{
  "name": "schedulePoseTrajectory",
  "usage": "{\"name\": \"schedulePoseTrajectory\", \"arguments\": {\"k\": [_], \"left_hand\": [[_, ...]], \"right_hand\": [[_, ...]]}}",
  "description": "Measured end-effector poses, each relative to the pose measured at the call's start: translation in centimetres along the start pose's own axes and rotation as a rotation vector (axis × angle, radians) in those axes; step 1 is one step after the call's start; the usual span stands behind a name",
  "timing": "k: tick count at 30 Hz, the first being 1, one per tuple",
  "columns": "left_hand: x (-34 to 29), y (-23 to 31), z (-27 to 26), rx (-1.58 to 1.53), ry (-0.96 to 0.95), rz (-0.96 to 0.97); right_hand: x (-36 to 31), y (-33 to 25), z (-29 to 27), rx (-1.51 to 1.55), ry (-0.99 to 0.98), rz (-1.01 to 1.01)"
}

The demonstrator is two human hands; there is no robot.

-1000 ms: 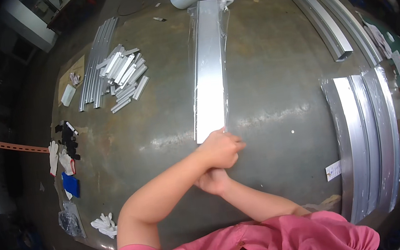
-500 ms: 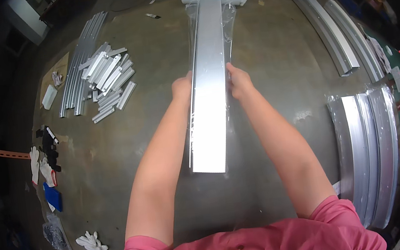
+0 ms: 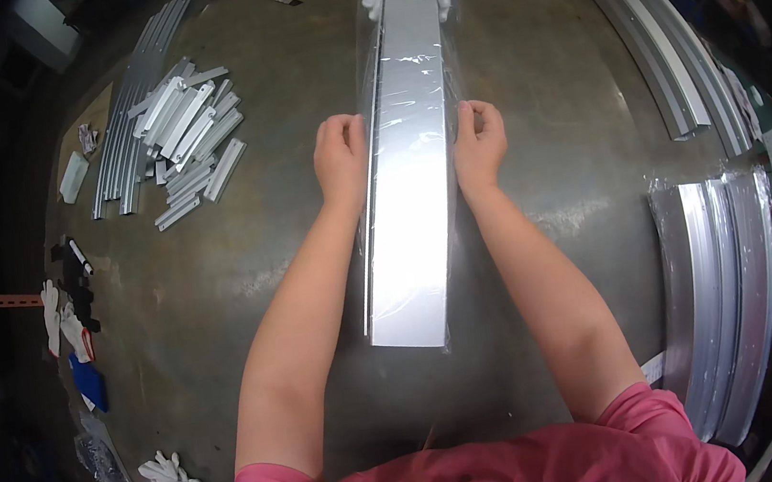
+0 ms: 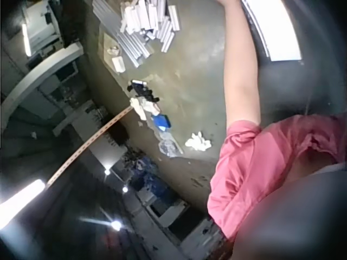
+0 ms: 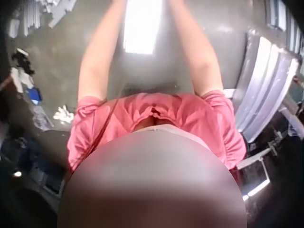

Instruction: Wrapping long metal components with plastic stretch film.

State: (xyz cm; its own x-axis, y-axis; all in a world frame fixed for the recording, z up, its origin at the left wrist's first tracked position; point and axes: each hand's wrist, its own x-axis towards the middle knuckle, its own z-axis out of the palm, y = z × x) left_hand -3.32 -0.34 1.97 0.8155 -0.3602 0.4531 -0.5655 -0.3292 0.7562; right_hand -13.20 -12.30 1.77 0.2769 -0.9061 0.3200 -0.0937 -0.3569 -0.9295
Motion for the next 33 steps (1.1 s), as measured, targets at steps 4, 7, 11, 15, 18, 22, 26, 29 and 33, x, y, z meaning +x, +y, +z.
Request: {"name": "schedulePoseTrajectory", "arguments": {"k": [4, 7, 11, 15, 18, 22, 26, 29, 33], "left_hand": [[0.7, 0.6, -1.1, -0.063, -0.305, -0.317], [1.3, 0.5, -1.1, -0.09, -0.452, -0.407], [1.5, -0.4, -0.6, -0.11, -0.589, -0.358], [-1.3, -1.5, -1.4, -0.231, -0.608, -0.374], [-3.5, 2.4, -3.4, -0.553, -0.548, -0.659], [-6.5, 4.0, -5.5, -0.863, -0.578, -0.867], [-11.0, 2.8, -7.4, -0.952, -0.579, -0.721], [-13.8, 3.2, -8.9, -0.938, -0.576, -0.618], [-14.4, 3.7, -10.2, -0.838, -0.603, -0.428]], "right_hand": [[-0.1, -0.8, 0.3, -0.087, -0.169, 0.107], [0.3, -0.4, 0.5, -0.092, -0.278, 0.166], [0.9, 0.5, 0.7, -0.025, -0.434, 0.237], [-2.0, -0.3, 0.2, 0.342, -0.476, 0.502], [-4.6, -2.2, -1.3, 0.435, -0.453, 0.504], [-7.5, -3.5, -3.2, 0.527, -0.452, 0.485], [-12.3, -4.1, -6.1, 0.524, -0.562, 0.419], [-16.1, -4.6, -8.6, 0.504, -0.63, 0.361], [-17.4, -4.7, -9.6, 0.492, -0.703, 0.284]]}}
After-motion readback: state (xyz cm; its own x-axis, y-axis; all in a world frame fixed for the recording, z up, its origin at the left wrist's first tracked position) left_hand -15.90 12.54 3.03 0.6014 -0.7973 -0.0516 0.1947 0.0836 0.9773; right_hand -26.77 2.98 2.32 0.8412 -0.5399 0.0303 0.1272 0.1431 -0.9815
